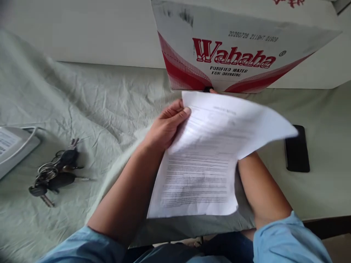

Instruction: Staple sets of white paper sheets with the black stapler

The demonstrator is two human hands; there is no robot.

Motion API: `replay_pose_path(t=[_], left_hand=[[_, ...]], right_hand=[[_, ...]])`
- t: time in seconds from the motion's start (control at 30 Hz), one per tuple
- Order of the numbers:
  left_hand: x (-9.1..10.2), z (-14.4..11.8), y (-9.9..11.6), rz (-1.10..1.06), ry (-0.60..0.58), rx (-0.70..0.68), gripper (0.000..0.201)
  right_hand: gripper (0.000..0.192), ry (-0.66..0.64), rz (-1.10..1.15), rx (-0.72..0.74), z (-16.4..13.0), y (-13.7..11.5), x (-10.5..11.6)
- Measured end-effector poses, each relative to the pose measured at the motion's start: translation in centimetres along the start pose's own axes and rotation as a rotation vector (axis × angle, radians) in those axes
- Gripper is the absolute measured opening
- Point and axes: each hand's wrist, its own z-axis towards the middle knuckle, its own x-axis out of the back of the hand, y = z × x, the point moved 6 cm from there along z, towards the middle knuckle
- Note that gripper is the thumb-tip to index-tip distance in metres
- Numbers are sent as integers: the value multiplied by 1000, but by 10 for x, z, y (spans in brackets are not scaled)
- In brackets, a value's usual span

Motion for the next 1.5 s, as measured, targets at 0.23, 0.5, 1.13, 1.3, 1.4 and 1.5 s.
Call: replay_pose_path(t=[0.23,0.5,1.13,1.3,1.4,1.5], left_hand=[[21,8,1,171,334,-188,53],[32,7,-3,103,445,-304,60],[19,4,-8,271,307,-122,59],[19,6,-7,246,337,-135,55],[22,6,-7,234,349,-129,55],[23,6,-6,232,355,-116,57]], right_hand=[[77,191,509,-114,-34,11,51],[78,282,504,25,-36,30,51],[74,671,388,111,-28,50,78],[67,692,455,177,-21,64,85],[66,639,400,146,-19,66,88],[67,589,353,121,-20,61,87]])
